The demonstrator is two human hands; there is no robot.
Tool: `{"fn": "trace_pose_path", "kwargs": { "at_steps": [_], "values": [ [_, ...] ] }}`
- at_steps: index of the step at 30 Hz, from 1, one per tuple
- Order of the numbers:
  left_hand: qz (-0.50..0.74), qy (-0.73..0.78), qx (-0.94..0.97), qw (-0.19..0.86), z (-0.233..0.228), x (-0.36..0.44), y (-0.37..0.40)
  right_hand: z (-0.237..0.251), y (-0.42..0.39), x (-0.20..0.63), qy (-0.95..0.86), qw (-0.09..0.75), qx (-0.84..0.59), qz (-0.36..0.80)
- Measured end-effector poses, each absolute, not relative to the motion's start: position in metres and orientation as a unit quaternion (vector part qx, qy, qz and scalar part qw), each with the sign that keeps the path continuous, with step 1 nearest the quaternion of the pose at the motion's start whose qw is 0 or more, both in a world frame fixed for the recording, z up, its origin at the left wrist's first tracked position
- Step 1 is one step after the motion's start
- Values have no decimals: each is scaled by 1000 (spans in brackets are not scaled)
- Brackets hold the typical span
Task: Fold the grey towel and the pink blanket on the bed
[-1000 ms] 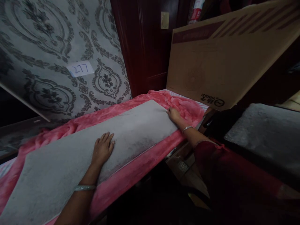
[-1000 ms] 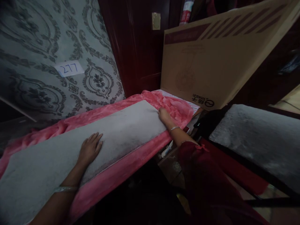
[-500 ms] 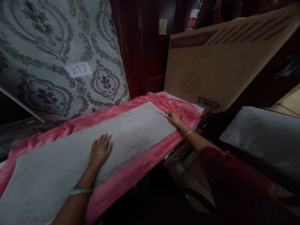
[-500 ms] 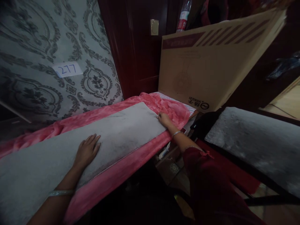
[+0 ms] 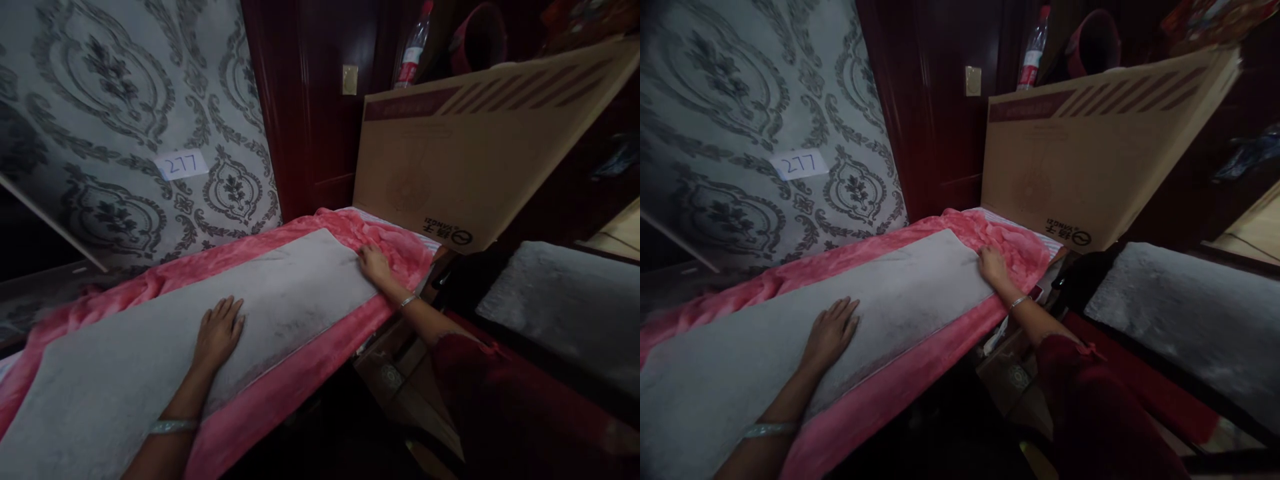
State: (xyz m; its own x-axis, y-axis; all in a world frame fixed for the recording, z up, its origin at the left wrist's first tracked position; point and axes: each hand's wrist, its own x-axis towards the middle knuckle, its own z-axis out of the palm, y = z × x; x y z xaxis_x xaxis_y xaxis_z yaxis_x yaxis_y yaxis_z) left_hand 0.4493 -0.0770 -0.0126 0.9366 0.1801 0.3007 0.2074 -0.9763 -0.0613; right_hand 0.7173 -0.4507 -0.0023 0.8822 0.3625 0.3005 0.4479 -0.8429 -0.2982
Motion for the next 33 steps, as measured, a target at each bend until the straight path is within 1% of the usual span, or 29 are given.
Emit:
{"fn": "trace_pose_path", "kwargs": {
  "at_steps": [5,9,13,15,17,19,21,25,29,33],
  "values": [
    [-138,-105,-984,47,-15,449,-76,-3,-420,697,-360,161,-913,-106],
    [-135,-112,-984,35,-13,446,-72,-14,-410,689,-361,151,-913,-111],
    [-141,-125,-982,10,-6,457,-78,-20,-411,685,-337,158,-918,-140],
    [-146,-90,-985,-20,-1,476,-97,-23,-411,684,-319,159,-922,-154],
    [-136,-6,-989,-64,4,507,-127,-25,-411,684,-306,161,-926,-155],
    [-93,86,-986,-103,7,544,-164,-28,-411,686,-296,173,-927,-153],
    [-48,136,-983,-117,7,583,-201,-32,-413,689,-282,197,-925,-160],
    [6,145,-984,-103,3,647,-247,-39,-415,696,-266,237,-916,-183],
    [3,156,-986,-56,-3,687,-240,-40,-412,696,-262,221,-924,-171],
    [-3,83,-997,-12,0,720,-204,-35,-410,693,-263,186,-938,-126]
  ]
}}
